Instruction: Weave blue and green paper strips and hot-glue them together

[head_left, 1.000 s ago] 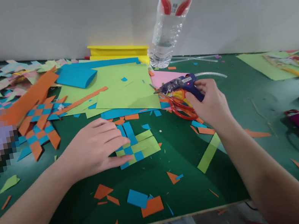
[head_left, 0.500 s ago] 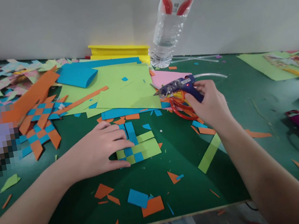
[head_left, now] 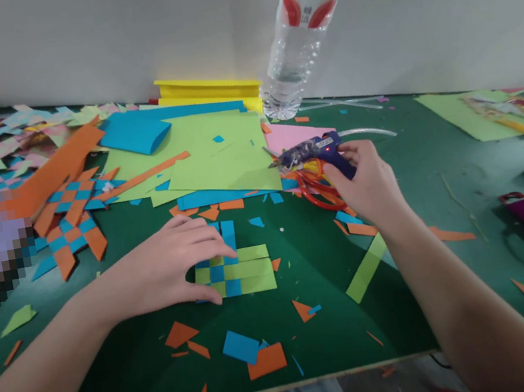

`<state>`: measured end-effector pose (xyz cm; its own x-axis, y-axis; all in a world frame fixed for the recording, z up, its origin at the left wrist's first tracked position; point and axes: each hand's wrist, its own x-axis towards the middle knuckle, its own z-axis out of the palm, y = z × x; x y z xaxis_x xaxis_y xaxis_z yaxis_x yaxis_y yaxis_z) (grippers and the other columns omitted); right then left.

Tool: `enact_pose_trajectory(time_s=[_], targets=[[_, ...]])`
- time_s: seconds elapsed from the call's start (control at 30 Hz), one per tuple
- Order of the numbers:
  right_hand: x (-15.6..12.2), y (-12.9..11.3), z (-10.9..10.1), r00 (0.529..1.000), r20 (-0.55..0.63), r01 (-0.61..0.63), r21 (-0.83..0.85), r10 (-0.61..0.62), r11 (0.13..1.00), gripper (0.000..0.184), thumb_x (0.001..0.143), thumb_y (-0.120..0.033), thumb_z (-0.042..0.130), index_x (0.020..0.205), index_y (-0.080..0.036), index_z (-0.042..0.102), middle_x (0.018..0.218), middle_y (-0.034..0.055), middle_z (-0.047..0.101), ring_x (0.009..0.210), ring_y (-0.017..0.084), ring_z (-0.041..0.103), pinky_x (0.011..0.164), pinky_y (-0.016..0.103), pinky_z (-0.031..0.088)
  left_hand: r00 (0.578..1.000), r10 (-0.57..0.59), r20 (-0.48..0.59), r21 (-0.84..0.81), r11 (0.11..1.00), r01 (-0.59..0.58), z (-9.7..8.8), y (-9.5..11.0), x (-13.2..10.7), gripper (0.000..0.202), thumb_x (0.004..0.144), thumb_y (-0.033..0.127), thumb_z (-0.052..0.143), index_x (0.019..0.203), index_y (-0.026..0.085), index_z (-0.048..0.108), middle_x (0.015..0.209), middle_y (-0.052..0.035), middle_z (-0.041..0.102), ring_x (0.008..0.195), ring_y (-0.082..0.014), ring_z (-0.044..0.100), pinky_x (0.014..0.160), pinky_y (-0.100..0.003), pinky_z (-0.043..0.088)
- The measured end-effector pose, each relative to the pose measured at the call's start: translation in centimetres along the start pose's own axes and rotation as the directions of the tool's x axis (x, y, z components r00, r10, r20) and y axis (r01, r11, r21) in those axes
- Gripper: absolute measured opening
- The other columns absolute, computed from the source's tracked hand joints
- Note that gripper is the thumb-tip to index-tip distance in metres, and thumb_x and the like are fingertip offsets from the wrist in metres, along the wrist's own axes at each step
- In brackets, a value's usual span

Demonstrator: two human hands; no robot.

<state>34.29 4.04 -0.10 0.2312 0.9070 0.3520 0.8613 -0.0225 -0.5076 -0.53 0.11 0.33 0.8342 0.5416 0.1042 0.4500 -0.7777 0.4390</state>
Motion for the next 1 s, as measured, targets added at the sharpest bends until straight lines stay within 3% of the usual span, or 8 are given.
enact_pose_trajectory(time_s=[0.1, 0.23, 0.4, 0.67, 1.0], targets=[[-0.02, -0.11, -0.08, 1.0, 0.01, -0.008, -0.003, 0.008, 1.0, 0.035, 0.08, -0.042, 0.063, 0.109, -0.025, 0.053, 0.119, 0.0149, 0.071, 0.111, 0.033, 0.068, 0.091, 0.051, 0.054, 1.0, -0.004, 0.01, 0.018, 1.0, 0.004, 0.1, 0.18, 0.17, 0.032, 0.087, 0.051, 0.074, 0.103, 0.024, 0.068, 0.098, 0.0004, 0.07, 0.096, -0.0205, 0.062, 0.094, -0.035, 0.037], [-0.01, -0.12, -0.08, 1.0, 0.015, -0.013, 0.006, 0.013, 1.0, 0.036, 0.08, -0.042, 0.063, 0.109, -0.025, 0.053, 0.119, 0.0154, 0.072, 0.112, 0.034, 0.068, 0.092, 0.053, 0.053, 0.996, -0.092, 0.02, 0.09, 0.992, 0.089, 0.07, 0.16, 0.31, 0.039, 0.089, 0.06, 0.068, 0.098, 0.022, 0.064, 0.073, 0.0022, 0.062, 0.073, -0.0193, 0.056, 0.073, -0.032, 0.039], [-0.03, -0.08, -0.01, 1.0, 0.014, -0.012, 0.005, 0.012, 1.0, 0.035, 0.08, -0.043, 0.063, 0.108, -0.026, 0.053, 0.117, 0.0147, 0.072, 0.11, 0.034, 0.068, 0.091, 0.053, 0.054, 0.982, -0.174, 0.071, 0.153, 0.975, 0.162, -0.12, 0.49, 0.5, 0.045, 0.083, 0.063, 0.071, 0.082, 0.022, 0.055, 0.058, 0.0032, 0.054, 0.067, -0.0203, 0.052, 0.058, -0.028, 0.034], [-0.02, -0.1, 0.01, 0.999, 0.026, -0.028, -0.017, 0.029, 0.999, 0.037, 0.08, -0.042, 0.063, 0.11, -0.024, 0.053, 0.117, 0.0158, 0.071, 0.112, 0.034, 0.068, 0.092, 0.052, 0.053, 0.985, -0.127, 0.113, 0.231, 0.968, 0.098, 0.01, 0.83, 0.64, 0.058, 0.081, 0.068, 0.07, 0.061, 0.022, 0.042, 0.05, 0.0016, 0.051, 0.063, -0.02, 0.049, 0.057, -0.028, 0.03], [0.05, -0.43, -0.03, 0.998, 0.035, -0.046, -0.011, 0.046, 0.999, 0.035, 0.079, -0.039, 0.063, 0.108, -0.023, 0.052, 0.116, 0.0162, 0.072, 0.11, 0.035, 0.069, 0.091, 0.052, 0.054, 0.991, -0.058, 0.122, 0.258, 0.966, 0.024, 0.64, 0.81, 0.75, 0.056, 0.079, 0.062, 0.076, 0.061, 0.021, 0.043, 0.051, 0.0035, 0.052, 0.06, -0.0174, 0.047, 0.062, -0.03, 0.032]])
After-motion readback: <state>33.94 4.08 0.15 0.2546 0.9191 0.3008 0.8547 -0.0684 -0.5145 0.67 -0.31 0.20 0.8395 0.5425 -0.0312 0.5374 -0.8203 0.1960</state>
